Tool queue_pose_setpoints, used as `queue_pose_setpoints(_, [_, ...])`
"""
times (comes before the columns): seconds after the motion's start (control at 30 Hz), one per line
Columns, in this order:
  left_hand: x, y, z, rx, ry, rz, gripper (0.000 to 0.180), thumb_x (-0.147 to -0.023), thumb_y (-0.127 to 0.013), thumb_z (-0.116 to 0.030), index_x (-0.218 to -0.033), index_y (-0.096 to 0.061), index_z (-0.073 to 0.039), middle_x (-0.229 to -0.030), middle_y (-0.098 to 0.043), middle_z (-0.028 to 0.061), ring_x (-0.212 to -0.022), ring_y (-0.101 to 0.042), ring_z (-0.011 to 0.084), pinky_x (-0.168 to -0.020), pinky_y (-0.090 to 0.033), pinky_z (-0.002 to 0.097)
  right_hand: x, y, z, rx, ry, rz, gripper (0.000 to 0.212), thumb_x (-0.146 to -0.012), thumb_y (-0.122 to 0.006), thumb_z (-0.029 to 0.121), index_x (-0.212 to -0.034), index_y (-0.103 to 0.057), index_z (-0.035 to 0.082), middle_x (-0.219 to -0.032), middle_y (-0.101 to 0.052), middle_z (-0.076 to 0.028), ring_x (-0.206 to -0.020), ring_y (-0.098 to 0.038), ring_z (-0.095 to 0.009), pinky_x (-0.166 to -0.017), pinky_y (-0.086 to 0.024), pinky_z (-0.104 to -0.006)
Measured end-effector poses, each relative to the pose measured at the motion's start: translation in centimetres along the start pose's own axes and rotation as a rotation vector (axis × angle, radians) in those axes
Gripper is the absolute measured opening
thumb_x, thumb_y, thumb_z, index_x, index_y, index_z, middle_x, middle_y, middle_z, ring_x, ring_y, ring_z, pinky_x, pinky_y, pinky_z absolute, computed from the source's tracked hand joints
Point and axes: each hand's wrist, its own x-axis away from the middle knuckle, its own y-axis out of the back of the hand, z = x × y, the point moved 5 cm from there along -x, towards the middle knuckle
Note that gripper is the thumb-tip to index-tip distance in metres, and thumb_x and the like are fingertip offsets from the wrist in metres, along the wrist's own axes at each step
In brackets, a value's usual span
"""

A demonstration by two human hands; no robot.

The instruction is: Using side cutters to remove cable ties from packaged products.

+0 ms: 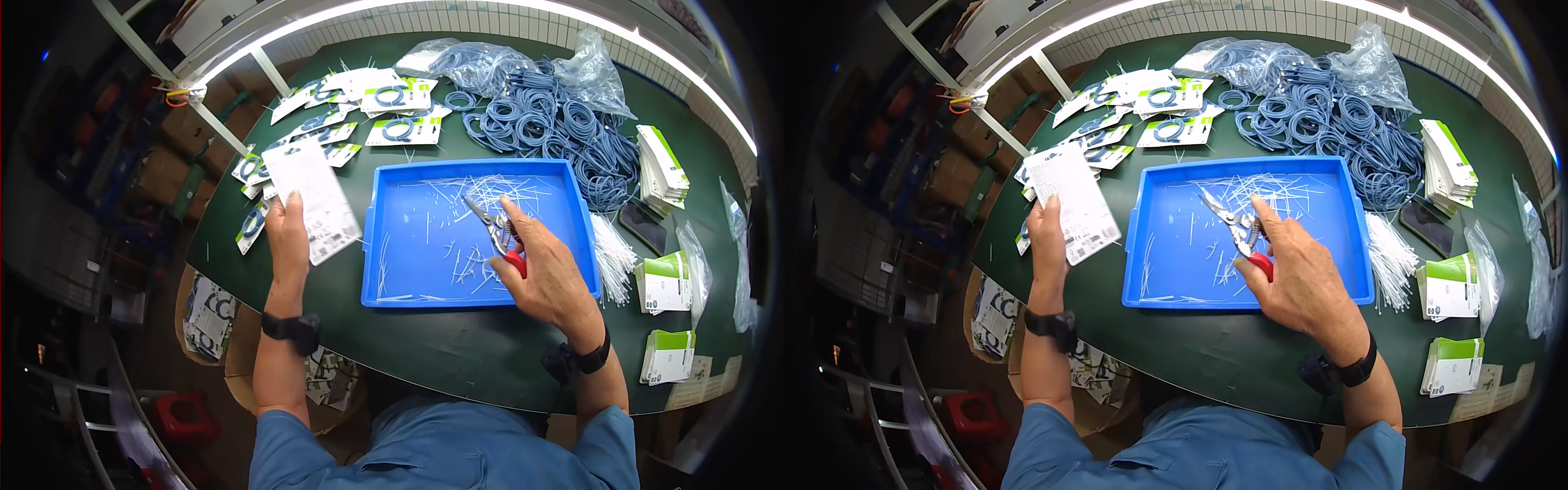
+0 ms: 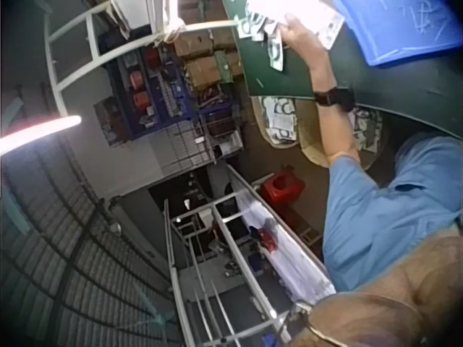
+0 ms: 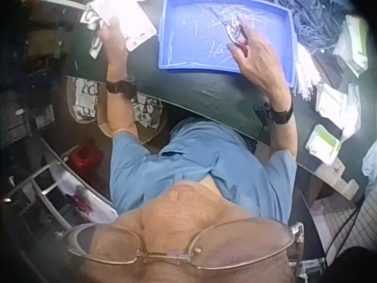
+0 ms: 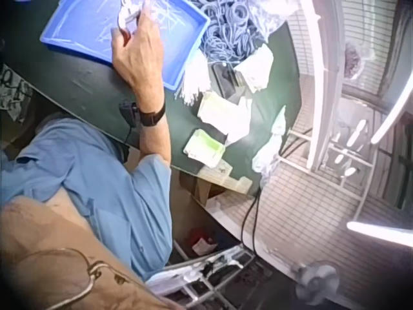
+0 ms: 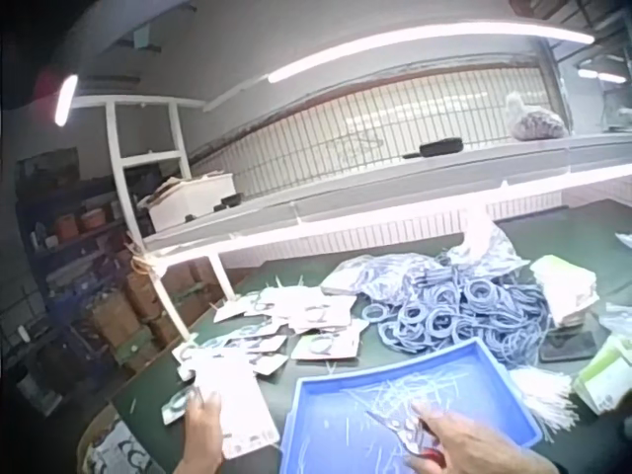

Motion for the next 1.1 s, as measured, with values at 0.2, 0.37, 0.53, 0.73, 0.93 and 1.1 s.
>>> queue_pose_setpoints(0.2, [5.5,-8.7,-4.6,0.72,0.252,0.217,0.032,-0.106,-0.052,-0.016,-0.128,-0.06,0.006,-0.115,-0.072,0.0143,-0.094,-0.073,0.0178,-0.085,-0.06,0.0326,1.2,-0.7,0.7,0.055,-0.012,0.033,0.079,-0.091,-0.078,0.024,-0.158,-0.042,0.002,-0.117,-0.065,-0.024,-0.1,-0.066,-0.038,-0.094,-0.052,-0.044])
queue_pose_setpoints(0.37, [7.2,-13.6,-5.2,0.859,0.232,0.38,0.034,-0.105,-0.051,-0.014,-0.131,-0.059,0.007,-0.119,-0.071,0.0155,-0.098,-0.072,0.0171,-0.087,-0.059,0.0318,2.5,0.0,-0.9,0.09,0.073,-0.074,0.082,-0.085,-0.085,0.028,-0.154,-0.048,0.004,-0.109,-0.067,-0.019,-0.09,-0.066,-0.032,-0.083,-0.055,-0.0418])
queue_pose_setpoints(0.53, [9.6,-16.2,-4.4,0.804,0.259,0.351,0.034,-0.105,-0.051,-0.014,-0.13,-0.059,0.008,-0.119,-0.071,0.0148,-0.099,-0.07,0.016,-0.088,-0.058,0.031,3.8,0.1,-2.6,0.163,0.085,-0.204,0.078,-0.08,-0.09,0.025,-0.148,-0.057,0.005,-0.102,-0.067,-0.014,-0.084,-0.065,-0.027,-0.075,-0.056,-0.0382])
queue_pose_setpoints(0.73, [11.3,-17.7,-3.6,0.708,0.253,0.433,0.034,-0.106,-0.052,-0.014,-0.131,-0.06,0.007,-0.12,-0.07,0.0144,-0.1,-0.068,0.0135,-0.089,-0.055,0.0287,4.3,-1.3,-3.5,0.2,0.073,-0.267,0.074,-0.08,-0.091,0.026,-0.144,-0.061,0.005,-0.099,-0.068,-0.013,-0.083,-0.064,-0.026,-0.075,-0.055,-0.0377])
queue_pose_setpoints(0.93, [12.3,-17.7,-3.0,0.746,0.227,0.401,0.034,-0.107,-0.052,-0.016,-0.132,-0.06,0.005,-0.121,-0.07,0.0125,-0.102,-0.067,0.0121,-0.09,-0.054,0.0282,4.3,-1.8,-3.2,0.324,0.087,-0.27,0.076,-0.081,-0.089,0.03,-0.147,-0.06,0.006,-0.093,-0.066,-0.012,-0.081,-0.062,-0.026,-0.071,-0.053,-0.0382])
queue_pose_setpoints(1.1, [13.4,-17.8,-2.8,0.81,0.242,0.34,0.034,-0.108,-0.052,-0.017,-0.133,-0.059,0.004,-0.121,-0.07,0.0108,-0.102,-0.065,0.0109,-0.091,-0.054,0.0285,4.7,-2.3,-2.9,0.296,0.052,-0.235,0.075,-0.083,-0.088,0.031,-0.147,-0.06,0.004,-0.087,-0.063,-0.01,-0.076,-0.06,-0.025,-0.066,-0.05,-0.038])
